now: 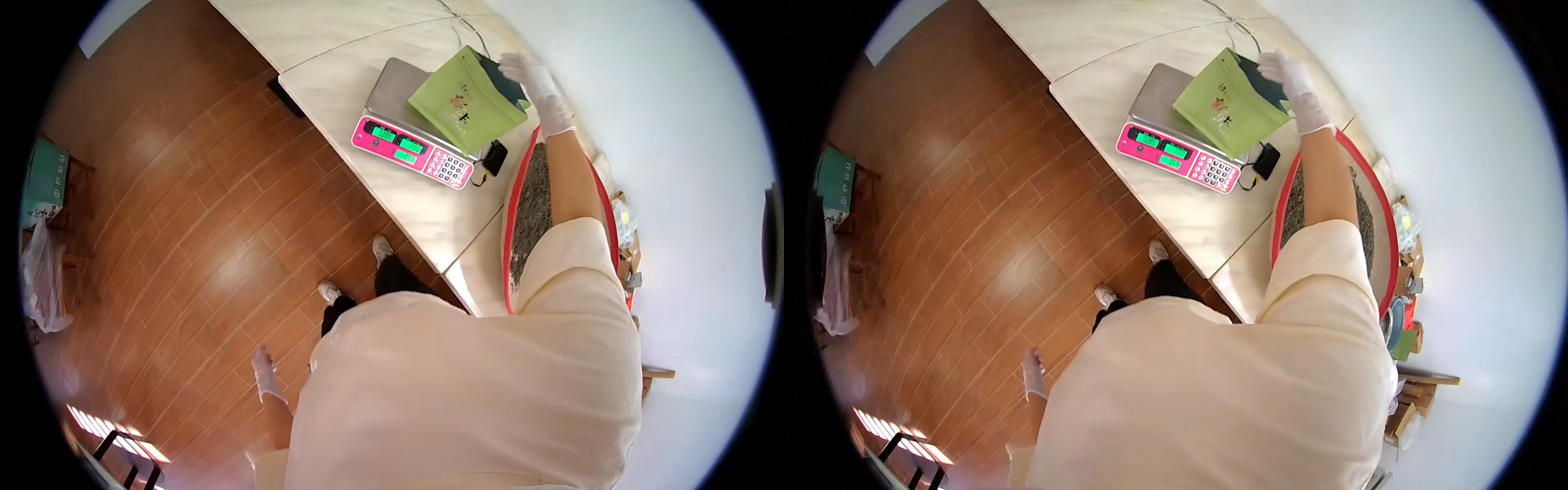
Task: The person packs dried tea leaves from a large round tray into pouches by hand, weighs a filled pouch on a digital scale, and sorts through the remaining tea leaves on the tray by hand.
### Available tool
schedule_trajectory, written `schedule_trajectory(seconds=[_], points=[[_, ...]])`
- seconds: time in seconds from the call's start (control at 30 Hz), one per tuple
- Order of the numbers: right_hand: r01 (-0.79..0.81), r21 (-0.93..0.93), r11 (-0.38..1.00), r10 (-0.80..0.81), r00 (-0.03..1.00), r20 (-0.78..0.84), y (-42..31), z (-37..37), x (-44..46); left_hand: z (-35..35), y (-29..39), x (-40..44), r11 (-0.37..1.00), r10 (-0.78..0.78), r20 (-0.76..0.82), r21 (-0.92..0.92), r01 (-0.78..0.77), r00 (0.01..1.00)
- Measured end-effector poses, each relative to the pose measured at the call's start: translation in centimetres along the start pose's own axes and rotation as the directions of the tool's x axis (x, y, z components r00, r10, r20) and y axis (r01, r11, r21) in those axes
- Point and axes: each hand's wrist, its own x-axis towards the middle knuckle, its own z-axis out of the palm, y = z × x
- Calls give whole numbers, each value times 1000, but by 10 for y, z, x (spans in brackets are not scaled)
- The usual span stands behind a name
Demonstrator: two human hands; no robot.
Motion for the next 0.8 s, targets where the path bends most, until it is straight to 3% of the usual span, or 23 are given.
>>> schedule_trajectory(seconds=[0.03,0.13,0.2,0.23,0.3,0.33,0.4,0.43,0.57,0.63,0.7,0.73,0.77,0.8], points=[[29,-16,999,-29,1000,-5,-1,-7,5,3,-1,-8,998,64,35,-12,-64,997],[89,-51,995,-90,996,-13,-15,-25,-2,8,-2,-24,994,-12,50,109,6,999],[120,-285,951,-144,988,-64,-32,-30,-28,7,-1,-27,974,-87,61,215,72,994],[102,-281,954,-130,988,-80,-31,-37,-35,6,-1,-27,961,-130,67,256,109,989],[141,-522,841,-180,983,-23,-28,-53,-43,4,9,-19,933,-192,74,322,159,979],[134,-516,846,-179,983,-38,-22,-59,-49,3,16,-16,922,-211,73,345,174,975],[163,-810,564,-219,975,44,-5,-67,-64,7,41,-5,900,-242,77,390,194,967],[146,-805,576,-214,977,24,-2,-63,-71,12,61,2,891,-251,75,407,200,965],[166,-937,309,-136,982,129,18,-38,-77,47,166,46,866,-267,71,456,207,961],[108,-931,350,-73,993,88,16,-9,-64,77,226,65,876,-222,79,453,163,972],[58,-929,365,-44,998,45,23,0,-39,116,292,51,907,-30,106,420,-17,994],[-52,-913,406,56,998,-31,23,2,-25,135,326,44,908,66,118,405,-109,991],[-167,-885,436,170,980,-101,23,6,-15,135,327,115,679,361,367,527,-511,857],[-124,-885,449,223,975,-23,35,-1,-8,141,338,160,34,641,588,621,-783,494]])
